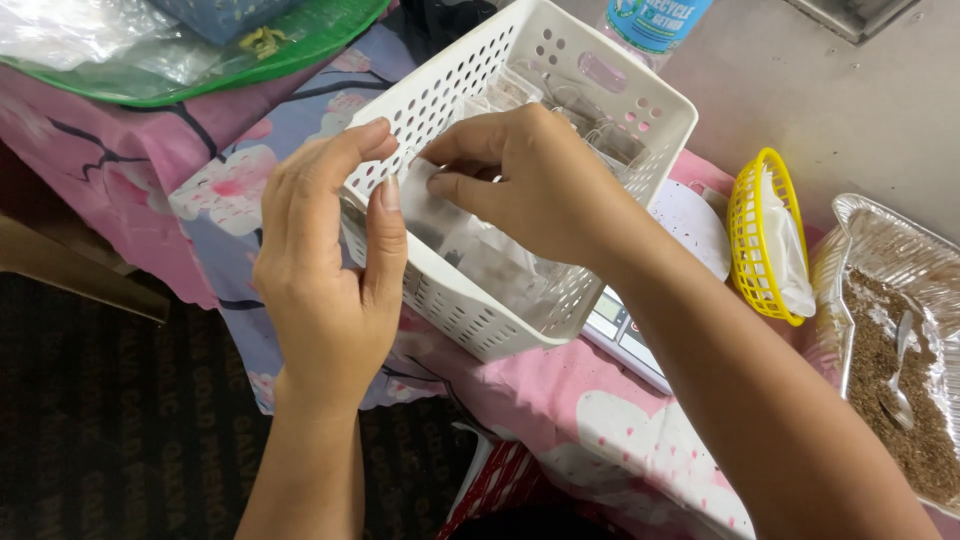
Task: The person fills small white bags with dark granules using a spoon and places them into a white basket.
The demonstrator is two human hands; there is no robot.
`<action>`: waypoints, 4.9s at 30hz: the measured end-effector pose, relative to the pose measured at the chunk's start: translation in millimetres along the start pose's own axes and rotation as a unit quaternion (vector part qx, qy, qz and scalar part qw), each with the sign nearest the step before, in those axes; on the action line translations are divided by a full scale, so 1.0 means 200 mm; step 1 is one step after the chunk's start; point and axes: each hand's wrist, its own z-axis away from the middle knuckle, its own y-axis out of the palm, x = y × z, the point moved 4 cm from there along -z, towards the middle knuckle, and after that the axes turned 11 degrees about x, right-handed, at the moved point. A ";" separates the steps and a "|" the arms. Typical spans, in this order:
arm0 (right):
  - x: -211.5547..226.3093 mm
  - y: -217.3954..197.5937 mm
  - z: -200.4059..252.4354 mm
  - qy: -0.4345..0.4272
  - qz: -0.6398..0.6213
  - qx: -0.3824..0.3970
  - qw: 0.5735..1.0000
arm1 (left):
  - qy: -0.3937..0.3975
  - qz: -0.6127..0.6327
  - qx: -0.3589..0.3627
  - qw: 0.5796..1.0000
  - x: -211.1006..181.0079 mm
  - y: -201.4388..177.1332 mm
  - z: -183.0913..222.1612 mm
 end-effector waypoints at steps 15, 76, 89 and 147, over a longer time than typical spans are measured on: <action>0.01 -0.24 0.25 -0.083 0.013 -0.081 0.993 | 0.008 -0.030 0.016 0.999 -0.01 0.00 -0.01; -1.49 -0.52 2.75 0.640 0.099 -0.271 0.712 | 0.019 -0.137 0.336 0.932 -0.72 1.95 0.18; -1.04 -0.55 2.26 0.316 0.241 -0.310 0.864 | 0.223 -0.047 0.344 0.911 -0.85 2.09 0.00; -0.81 -0.38 1.92 0.048 0.364 -0.424 0.828 | 0.184 0.286 0.259 0.904 -1.04 1.72 -0.06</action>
